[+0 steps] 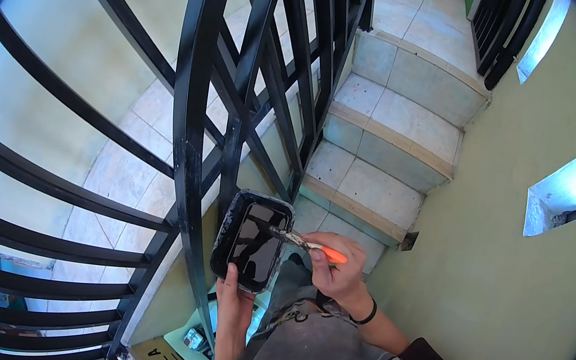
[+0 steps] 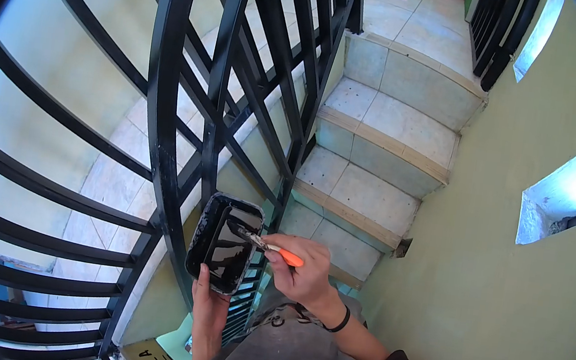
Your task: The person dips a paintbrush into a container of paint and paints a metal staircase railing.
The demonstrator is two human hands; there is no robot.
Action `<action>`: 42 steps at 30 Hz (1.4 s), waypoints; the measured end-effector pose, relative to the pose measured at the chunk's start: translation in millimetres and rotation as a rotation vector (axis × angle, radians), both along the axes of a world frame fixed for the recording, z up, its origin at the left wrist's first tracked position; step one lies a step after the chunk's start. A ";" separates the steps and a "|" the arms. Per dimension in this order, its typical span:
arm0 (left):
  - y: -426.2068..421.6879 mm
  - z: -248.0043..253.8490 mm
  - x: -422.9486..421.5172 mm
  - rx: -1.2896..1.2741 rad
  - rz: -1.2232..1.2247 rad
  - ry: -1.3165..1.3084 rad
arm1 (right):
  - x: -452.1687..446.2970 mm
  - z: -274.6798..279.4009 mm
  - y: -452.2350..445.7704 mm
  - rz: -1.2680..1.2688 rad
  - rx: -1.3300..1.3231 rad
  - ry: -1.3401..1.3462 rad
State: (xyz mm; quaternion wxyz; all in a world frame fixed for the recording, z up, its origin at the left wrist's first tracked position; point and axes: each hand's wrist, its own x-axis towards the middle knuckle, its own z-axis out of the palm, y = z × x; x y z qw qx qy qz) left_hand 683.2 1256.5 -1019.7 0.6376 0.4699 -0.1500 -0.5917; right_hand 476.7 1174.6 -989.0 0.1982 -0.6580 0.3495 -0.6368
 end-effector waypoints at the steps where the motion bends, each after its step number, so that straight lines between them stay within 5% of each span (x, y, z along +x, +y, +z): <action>1: -2.1 1.2 -0.6 -0.002 -0.003 -0.004 | -0.9 2.7 -0.8 0.002 0.046 0.017; 23: -39.7 -11.2 -27.2 0.102 -0.138 -0.095 | -27.0 -16.0 -15.9 -0.023 0.129 0.030; 34: -131.2 -83.7 -63.5 0.321 -0.327 -0.014 | -90.2 -74.2 -70.8 -0.269 0.262 0.101; 42: -176.2 -134.7 -83.6 0.377 -0.351 -0.004 | -108.8 -127.8 -94.8 -0.211 0.423 0.131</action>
